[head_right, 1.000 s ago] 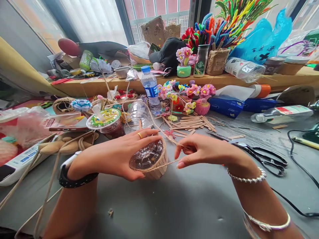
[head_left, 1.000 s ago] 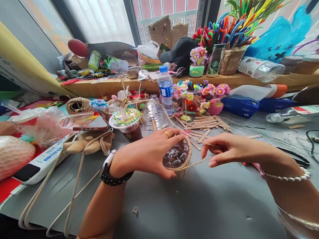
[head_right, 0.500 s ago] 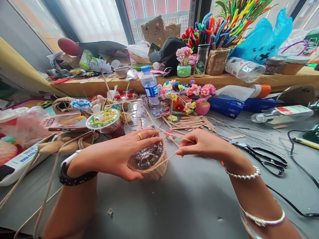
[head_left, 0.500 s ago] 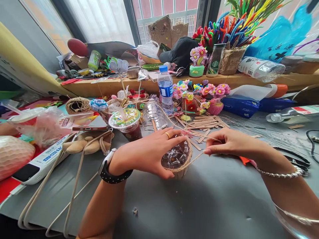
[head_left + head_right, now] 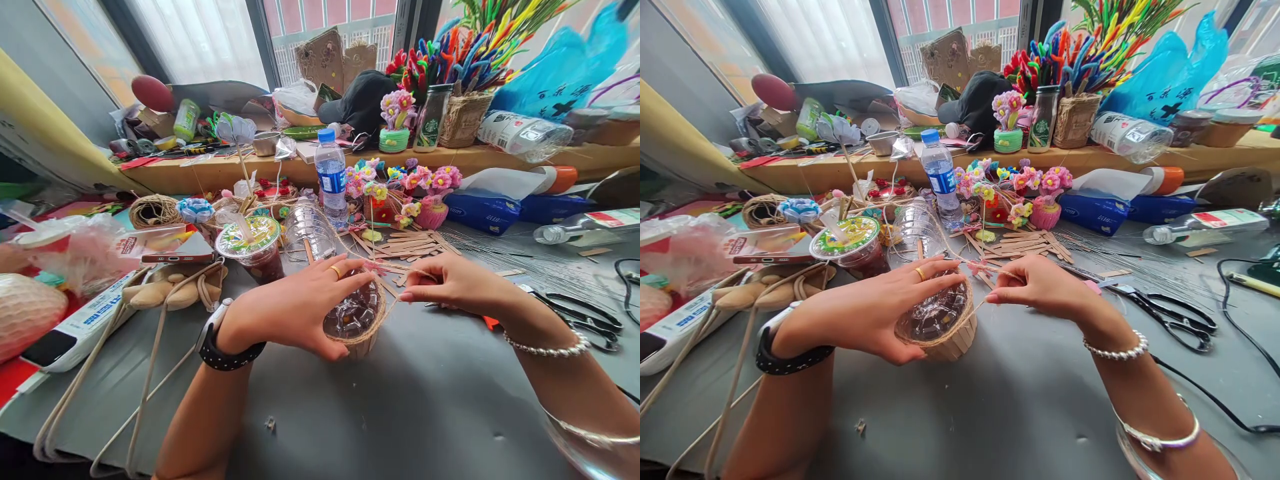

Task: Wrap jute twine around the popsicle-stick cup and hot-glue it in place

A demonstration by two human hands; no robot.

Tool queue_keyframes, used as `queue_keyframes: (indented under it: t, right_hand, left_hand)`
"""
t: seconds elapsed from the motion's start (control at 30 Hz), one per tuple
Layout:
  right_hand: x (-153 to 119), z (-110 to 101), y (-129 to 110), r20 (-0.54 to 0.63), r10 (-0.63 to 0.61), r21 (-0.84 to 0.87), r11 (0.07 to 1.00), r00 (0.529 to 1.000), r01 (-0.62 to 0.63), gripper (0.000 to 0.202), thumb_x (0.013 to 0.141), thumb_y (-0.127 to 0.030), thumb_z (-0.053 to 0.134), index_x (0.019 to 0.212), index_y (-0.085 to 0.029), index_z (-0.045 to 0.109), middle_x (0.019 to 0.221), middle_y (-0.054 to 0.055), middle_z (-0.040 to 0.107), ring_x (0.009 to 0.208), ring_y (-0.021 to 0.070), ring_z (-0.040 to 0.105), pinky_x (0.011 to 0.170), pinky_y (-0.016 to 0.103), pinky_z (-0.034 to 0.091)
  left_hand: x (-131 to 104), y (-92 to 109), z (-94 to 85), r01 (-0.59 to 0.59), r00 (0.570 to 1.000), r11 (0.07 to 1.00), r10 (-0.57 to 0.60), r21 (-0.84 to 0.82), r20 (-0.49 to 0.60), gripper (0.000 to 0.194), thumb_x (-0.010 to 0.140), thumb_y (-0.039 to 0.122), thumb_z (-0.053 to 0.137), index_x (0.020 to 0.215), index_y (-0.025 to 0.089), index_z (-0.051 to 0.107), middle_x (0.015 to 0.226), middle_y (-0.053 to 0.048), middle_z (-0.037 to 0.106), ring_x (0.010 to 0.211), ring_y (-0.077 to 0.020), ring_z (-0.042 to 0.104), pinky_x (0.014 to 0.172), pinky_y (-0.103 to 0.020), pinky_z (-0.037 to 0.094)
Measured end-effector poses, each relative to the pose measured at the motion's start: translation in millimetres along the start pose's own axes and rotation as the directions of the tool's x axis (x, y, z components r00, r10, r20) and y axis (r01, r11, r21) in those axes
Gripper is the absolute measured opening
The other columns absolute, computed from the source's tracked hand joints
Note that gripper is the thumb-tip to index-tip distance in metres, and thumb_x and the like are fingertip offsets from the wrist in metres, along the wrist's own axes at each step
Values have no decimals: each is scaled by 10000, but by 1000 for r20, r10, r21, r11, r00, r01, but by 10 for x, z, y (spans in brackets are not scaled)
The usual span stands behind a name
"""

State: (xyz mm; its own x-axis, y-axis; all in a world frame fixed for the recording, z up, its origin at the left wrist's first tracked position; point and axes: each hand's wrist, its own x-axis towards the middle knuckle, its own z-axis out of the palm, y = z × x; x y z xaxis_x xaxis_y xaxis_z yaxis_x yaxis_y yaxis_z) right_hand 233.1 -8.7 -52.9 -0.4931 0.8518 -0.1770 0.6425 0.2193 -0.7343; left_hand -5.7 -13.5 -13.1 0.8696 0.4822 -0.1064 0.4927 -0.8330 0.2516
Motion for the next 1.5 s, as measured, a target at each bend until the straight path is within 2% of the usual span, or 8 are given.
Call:
queue_keyframes:
  t: [0.57,0.83,1.03,1.17,1.33,1.43,1.5]
  right_hand:
    - [37,71,-54,-145,-140,-174,978,980,114,368,719,-518,515,621,-164,524,575,-14,500,550,95,403,500,209,289]
    - [59,91,-37,-157,-151,-171,978,976,123,346,727,-490,526,644,-156,552,589,-10,534,550,91,423,505,207,302]
    - [77,102,-21,-168,-175,-147,977,970,151,339,717,-473,548,610,-151,535,557,-28,492,536,79,396,493,200,292]
    - [71,102,-15,-153,-162,-106,983,975,147,356,709,-495,545,616,-152,529,544,-36,461,526,74,375,478,196,280]
    - [51,53,7,-111,-143,-45,989,983,139,372,697,-522,540,630,-156,536,562,-29,471,529,77,381,474,198,279]
    - [40,18,20,-87,-135,-4,991,987,135,359,704,-515,534,682,-158,571,611,-10,512,571,95,426,502,202,312]
    - [35,5,26,-78,-135,8,991,988,136,351,709,-509,533,709,-161,585,653,3,541,606,107,454,530,208,335]
  left_hand:
    - [1,-5,7,-11,1000,1000,11,23,19,814,619,345,618,1314,151,240,1391,-109,213,1260,-256,233,1051,-368,166]
    - [13,-10,8,0,1000,1000,-1,18,31,814,620,347,616,1316,159,237,1384,-115,222,1258,-268,233,1046,-377,175]
    - [18,-16,4,10,999,1000,-11,30,53,819,621,361,612,1318,155,234,1383,-118,217,1254,-278,234,1043,-379,177]
    - [-2,-25,-7,-1,998,1000,-1,29,62,833,644,401,608,1331,156,205,1400,-108,183,1270,-268,199,1053,-366,145]
    - [-29,-55,-38,-4,998,1000,3,13,67,856,667,548,567,1337,173,189,1408,-98,171,1290,-271,140,1055,-384,112]
    - [-56,-67,-58,23,998,1000,-23,2,56,909,639,620,544,1341,184,166,1395,-101,202,1285,-272,160,1042,-371,155]
    - [-84,-57,-65,95,994,995,-96,20,46,966,610,647,547,1341,154,154,1377,-128,227,1270,-275,201,1023,-352,198]
